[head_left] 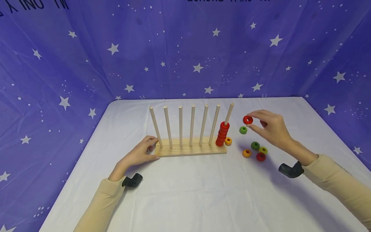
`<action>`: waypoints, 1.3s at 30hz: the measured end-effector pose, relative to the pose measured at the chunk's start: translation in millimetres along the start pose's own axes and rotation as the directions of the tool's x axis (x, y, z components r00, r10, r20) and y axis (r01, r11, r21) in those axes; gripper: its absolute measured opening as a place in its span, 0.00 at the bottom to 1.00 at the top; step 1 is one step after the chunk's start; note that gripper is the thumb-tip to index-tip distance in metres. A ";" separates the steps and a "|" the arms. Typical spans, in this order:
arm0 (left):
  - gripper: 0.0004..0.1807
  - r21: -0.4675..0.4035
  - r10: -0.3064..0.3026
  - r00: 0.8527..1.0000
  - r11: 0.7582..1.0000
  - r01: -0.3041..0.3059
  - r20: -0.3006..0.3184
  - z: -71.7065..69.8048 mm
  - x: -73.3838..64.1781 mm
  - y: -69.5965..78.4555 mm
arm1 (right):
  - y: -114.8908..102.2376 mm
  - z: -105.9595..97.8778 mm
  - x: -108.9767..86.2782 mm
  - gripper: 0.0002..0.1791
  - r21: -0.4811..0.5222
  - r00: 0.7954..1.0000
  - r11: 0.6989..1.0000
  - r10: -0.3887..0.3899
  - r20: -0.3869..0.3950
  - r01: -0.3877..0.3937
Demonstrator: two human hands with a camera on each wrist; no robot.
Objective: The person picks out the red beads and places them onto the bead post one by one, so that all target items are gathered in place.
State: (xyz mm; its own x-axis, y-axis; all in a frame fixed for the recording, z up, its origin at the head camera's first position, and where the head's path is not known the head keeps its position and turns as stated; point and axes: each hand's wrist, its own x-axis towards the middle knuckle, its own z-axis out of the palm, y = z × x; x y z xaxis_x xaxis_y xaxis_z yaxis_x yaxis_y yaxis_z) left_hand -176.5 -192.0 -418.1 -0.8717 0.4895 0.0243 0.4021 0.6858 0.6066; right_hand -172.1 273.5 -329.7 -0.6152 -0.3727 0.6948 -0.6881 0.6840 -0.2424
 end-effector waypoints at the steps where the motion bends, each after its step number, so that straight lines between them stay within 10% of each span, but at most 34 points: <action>1: 0.40 0.001 0.000 1.000 1.000 0.000 0.000 -0.1 0.0 0.0 | -1.3 -0.7 1.5 0.23 0.005 1.000 1.000 -0.007 -0.007 0.007; 39: 0.41 0.004 -0.009 1.000 1.000 0.009 0.020 -2.7 1.7 2.2 | -46.2 -15.4 50.0 0.23 0.065 0.987 0.996 -0.051 -0.155 0.062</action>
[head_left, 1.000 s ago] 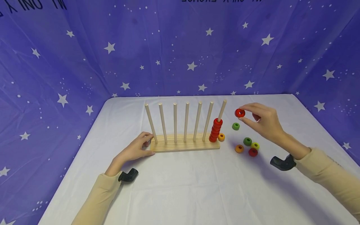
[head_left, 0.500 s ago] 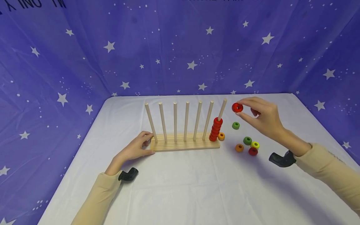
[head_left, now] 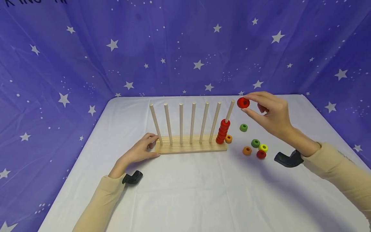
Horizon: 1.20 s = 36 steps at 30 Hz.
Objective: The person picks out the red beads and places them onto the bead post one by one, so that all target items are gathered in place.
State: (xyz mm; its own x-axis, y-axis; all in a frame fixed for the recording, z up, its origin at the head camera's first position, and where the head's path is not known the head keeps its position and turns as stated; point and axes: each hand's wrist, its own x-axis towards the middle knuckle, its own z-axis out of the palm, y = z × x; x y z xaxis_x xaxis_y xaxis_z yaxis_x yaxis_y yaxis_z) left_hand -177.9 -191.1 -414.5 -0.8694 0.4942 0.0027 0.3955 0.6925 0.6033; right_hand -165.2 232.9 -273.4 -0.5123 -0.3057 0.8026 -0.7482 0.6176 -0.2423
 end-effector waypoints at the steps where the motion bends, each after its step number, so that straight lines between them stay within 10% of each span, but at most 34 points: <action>1: 0.41 0.000 0.001 1.000 1.000 -0.001 0.000 0.0 0.0 0.1 | -0.7 0.0 0.7 0.23 0.002 1.000 1.000 -0.001 0.002 0.001; 21: 0.41 0.002 0.002 1.000 1.000 -0.002 0.005 -0.1 -0.9 0.6 | -8.7 10.2 9.7 0.24 0.059 1.000 0.998 -0.005 0.019 0.004; 36: 0.41 -0.005 0.002 1.000 1.000 -0.002 0.011 -1.0 -1.7 1.4 | -11.0 15.4 12.3 0.21 0.061 0.990 0.989 0.128 0.067 -0.132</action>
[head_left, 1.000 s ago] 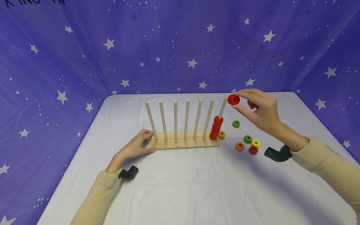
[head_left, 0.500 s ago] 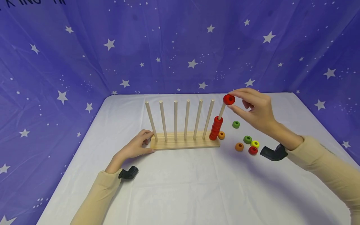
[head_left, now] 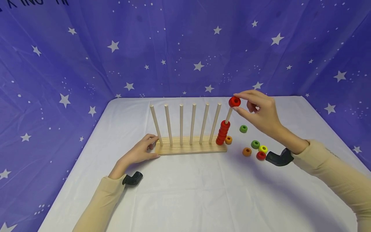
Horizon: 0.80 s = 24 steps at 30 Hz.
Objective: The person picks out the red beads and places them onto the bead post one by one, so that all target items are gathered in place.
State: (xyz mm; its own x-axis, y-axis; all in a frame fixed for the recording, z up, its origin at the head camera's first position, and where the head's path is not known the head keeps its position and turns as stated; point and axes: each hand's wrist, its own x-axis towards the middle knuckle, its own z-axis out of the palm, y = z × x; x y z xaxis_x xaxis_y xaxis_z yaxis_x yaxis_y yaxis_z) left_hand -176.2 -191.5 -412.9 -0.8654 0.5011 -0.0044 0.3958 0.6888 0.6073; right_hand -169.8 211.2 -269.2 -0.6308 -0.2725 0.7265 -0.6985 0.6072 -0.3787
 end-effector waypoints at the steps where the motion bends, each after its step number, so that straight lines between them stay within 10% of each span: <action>1: 0.41 0.000 0.000 1.000 1.000 0.000 0.000 0.0 -0.1 0.1 | 0.1 0.4 -0.2 0.21 -0.002 1.000 1.000 0.007 0.004 -0.007; 24: 0.42 0.003 0.000 1.000 1.000 0.000 -0.008 1.4 0.2 -2.5 | 6.0 6.7 -4.1 0.19 -0.001 0.990 0.992 0.126 0.059 -0.126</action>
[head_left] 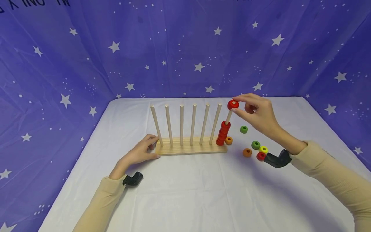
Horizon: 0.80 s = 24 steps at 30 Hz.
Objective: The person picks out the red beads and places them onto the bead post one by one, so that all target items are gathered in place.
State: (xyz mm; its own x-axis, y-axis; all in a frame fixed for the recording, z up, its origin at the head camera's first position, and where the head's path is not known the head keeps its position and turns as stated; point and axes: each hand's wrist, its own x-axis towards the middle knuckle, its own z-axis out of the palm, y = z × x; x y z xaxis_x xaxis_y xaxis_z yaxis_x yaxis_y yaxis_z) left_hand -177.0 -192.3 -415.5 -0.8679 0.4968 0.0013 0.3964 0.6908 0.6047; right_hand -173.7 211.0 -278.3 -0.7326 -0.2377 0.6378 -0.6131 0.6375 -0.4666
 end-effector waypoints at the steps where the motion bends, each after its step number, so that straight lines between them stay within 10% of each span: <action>1: 0.42 0.000 0.000 1.000 1.000 0.000 0.000 -0.1 0.0 -0.1 | -0.1 -0.1 0.1 0.19 -0.001 1.000 1.000 -0.001 0.001 0.001; 24: 0.41 -0.004 0.017 1.000 1.000 -0.017 -0.008 1.0 1.0 -1.1 | 5.2 3.5 -5.4 0.18 0.010 0.999 1.000 -0.008 0.037 0.008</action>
State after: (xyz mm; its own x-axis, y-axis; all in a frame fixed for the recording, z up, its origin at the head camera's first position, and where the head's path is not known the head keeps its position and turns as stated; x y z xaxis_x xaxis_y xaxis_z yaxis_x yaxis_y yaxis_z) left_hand -178.0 -192.1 -417.0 -0.8635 0.5041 0.0177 0.4096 0.6802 0.6080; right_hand -174.0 213.0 -286.4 -0.7379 -0.2697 0.6187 -0.6217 0.6285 -0.4674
